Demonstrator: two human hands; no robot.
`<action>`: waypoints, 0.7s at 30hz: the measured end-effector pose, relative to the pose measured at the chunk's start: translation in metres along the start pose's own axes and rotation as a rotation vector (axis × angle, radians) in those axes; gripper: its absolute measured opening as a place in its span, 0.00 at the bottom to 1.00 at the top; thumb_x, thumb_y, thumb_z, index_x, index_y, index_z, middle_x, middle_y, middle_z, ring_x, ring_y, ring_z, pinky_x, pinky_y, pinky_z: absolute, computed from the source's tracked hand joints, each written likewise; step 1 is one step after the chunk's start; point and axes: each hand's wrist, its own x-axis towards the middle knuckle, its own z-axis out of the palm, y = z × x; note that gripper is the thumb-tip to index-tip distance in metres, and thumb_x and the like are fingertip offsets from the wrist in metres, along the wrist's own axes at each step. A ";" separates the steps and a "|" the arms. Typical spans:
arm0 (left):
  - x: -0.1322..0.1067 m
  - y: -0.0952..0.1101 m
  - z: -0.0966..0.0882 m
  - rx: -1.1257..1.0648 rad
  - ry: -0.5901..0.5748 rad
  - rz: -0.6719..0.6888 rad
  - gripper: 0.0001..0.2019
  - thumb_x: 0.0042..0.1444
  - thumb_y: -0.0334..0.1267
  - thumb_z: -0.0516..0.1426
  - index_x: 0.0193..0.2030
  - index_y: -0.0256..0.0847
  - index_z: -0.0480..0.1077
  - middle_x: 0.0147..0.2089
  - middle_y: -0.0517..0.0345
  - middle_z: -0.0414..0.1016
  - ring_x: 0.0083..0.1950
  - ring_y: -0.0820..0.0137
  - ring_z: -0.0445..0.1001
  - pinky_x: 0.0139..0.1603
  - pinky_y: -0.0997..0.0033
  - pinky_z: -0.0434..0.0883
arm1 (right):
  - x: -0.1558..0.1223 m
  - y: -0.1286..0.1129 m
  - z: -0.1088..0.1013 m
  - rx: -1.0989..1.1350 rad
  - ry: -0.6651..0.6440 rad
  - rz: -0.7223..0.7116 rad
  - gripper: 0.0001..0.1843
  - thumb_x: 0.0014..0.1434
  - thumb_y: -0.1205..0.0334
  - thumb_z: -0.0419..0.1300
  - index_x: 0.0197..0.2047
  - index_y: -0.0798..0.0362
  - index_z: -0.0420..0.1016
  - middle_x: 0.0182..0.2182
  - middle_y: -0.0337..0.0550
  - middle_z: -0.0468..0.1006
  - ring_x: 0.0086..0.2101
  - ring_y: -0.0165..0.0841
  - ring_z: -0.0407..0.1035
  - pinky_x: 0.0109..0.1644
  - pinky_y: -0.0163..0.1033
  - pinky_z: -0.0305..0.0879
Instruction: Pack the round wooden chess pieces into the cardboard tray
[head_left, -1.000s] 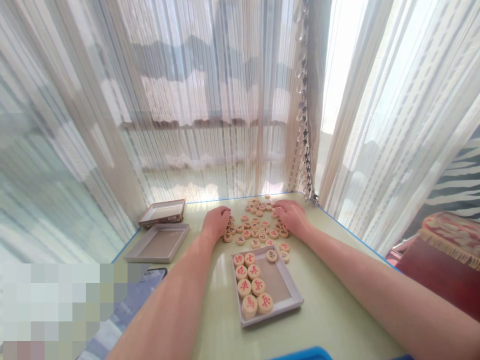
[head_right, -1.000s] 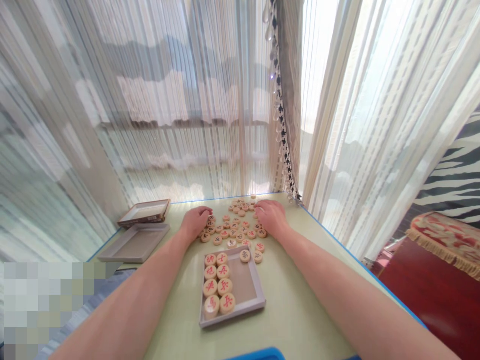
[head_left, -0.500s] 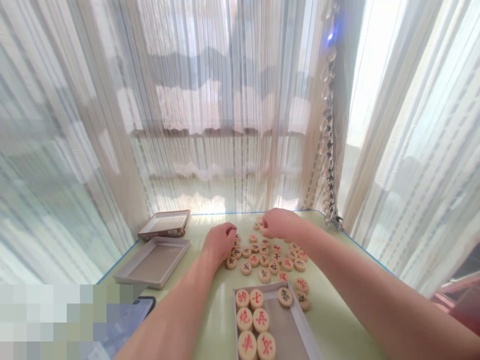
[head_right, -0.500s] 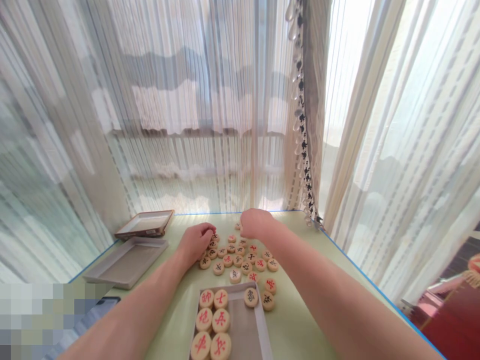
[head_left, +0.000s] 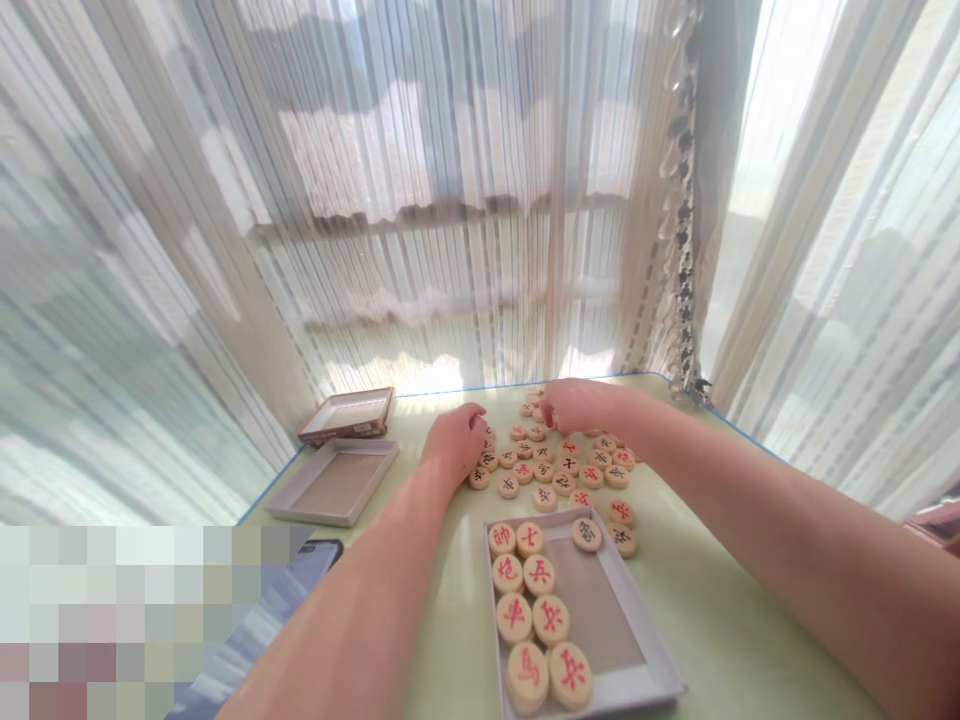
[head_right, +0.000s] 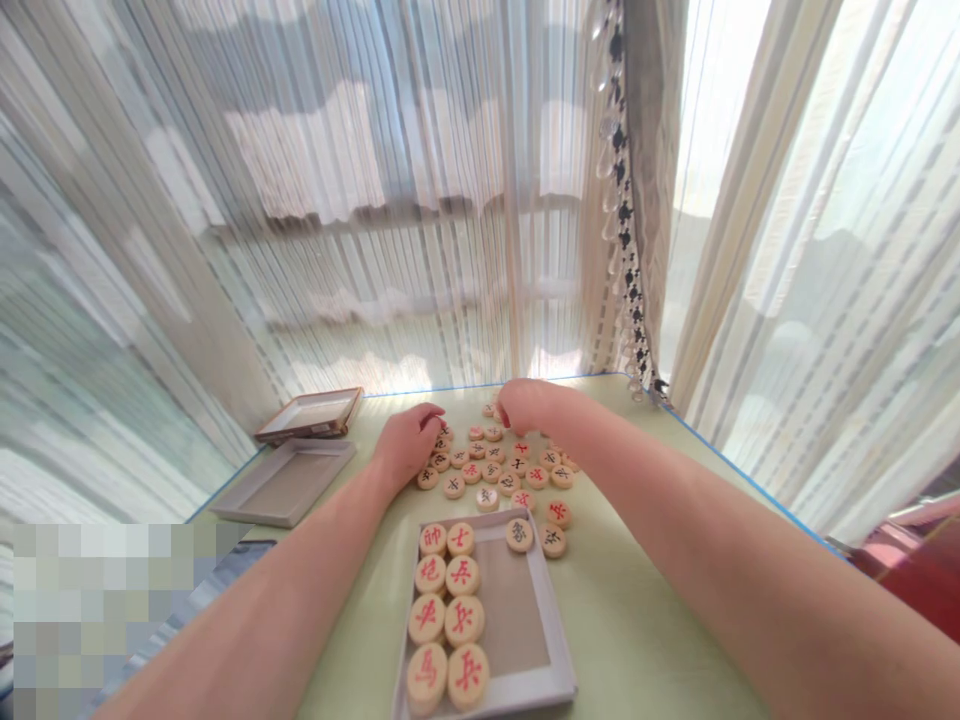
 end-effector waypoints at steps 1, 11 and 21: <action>0.000 0.000 0.000 -0.016 0.005 -0.015 0.15 0.55 0.37 0.45 0.43 0.43 0.70 0.37 0.56 0.76 0.38 0.69 0.72 0.40 0.70 0.67 | 0.001 0.002 0.000 0.018 -0.014 0.002 0.19 0.40 0.72 0.62 0.39 0.52 0.77 0.37 0.45 0.75 0.34 0.38 0.69 0.30 0.37 0.60; -0.002 0.001 -0.001 -0.066 0.026 -0.014 0.15 0.59 0.41 0.41 0.46 0.44 0.65 0.32 0.57 0.75 0.34 0.70 0.72 0.35 0.71 0.65 | 0.011 0.026 0.012 0.454 -0.050 -0.186 0.15 0.44 0.63 0.59 0.38 0.48 0.74 0.37 0.39 0.77 0.33 0.32 0.71 0.33 0.35 0.64; -0.005 0.007 -0.006 0.044 0.012 -0.032 0.15 0.57 0.33 0.42 0.46 0.43 0.65 0.32 0.57 0.75 0.33 0.70 0.72 0.34 0.71 0.65 | 0.015 0.031 0.017 0.452 0.141 -0.002 0.17 0.48 0.55 0.58 0.42 0.50 0.73 0.31 0.42 0.77 0.28 0.32 0.70 0.27 0.34 0.62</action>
